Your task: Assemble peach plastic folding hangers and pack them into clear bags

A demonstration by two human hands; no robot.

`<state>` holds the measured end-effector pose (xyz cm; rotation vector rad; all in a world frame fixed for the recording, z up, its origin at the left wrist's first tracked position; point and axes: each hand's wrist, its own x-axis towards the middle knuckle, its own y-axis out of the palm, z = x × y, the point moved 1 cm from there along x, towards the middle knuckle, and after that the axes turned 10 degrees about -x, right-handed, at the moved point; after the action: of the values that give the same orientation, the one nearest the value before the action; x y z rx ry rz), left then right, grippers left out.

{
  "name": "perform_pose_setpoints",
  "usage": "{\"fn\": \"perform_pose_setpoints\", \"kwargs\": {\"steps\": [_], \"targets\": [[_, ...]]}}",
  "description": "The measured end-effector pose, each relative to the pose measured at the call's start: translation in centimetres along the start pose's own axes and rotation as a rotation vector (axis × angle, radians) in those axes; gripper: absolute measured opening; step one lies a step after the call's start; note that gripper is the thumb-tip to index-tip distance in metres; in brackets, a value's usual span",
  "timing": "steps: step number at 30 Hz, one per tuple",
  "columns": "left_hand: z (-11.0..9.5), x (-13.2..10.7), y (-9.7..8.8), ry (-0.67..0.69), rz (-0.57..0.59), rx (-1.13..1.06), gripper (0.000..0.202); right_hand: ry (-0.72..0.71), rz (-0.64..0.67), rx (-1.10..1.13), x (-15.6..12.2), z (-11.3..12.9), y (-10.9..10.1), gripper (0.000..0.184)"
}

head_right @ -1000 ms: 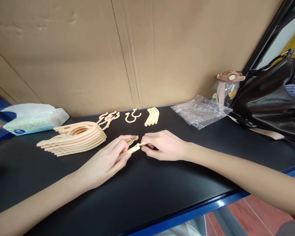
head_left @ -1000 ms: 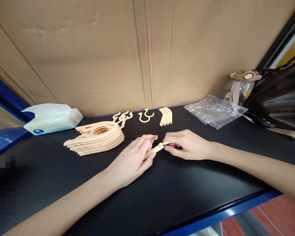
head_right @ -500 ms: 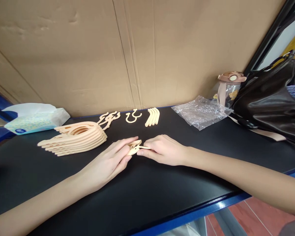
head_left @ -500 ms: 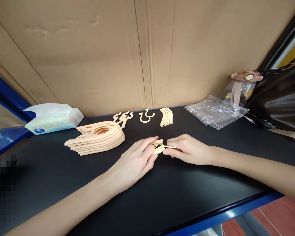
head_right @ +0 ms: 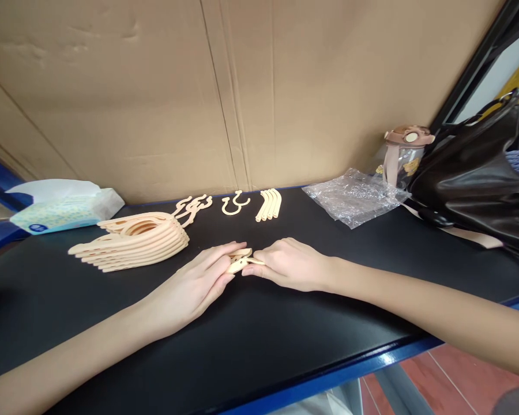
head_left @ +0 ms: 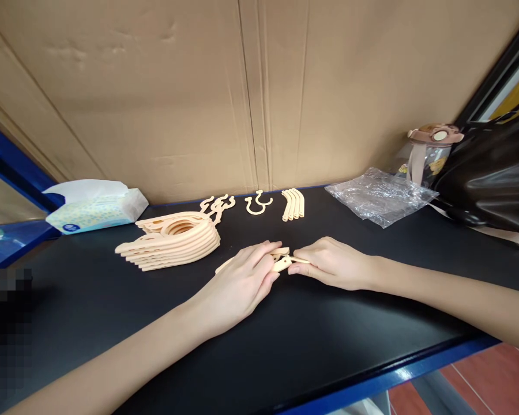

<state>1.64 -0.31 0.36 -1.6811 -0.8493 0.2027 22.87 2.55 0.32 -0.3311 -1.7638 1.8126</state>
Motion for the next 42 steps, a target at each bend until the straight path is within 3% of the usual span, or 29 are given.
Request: {"fn": "perform_pose_setpoints", "kwargs": {"steps": [6,15,36,42], "targets": [[0.2,0.0,0.2,-0.016,0.021,-0.002,0.027,0.001,0.002,-0.282,0.0,0.1,0.4,0.058],[0.1,0.1,0.2,-0.017,0.029,0.000,0.028,-0.056,-0.130,-0.562,-0.1,0.3,0.2,0.063],[0.4,0.1,0.1,-0.019,0.033,-0.015,0.031,-0.001,-0.101,-0.537,-0.1,0.7,0.7,0.052],[1.0,0.2,-0.8,-0.159,0.015,-0.153,0.030,-0.173,-0.113,-0.450,0.2,0.0,0.0,0.049]]}}
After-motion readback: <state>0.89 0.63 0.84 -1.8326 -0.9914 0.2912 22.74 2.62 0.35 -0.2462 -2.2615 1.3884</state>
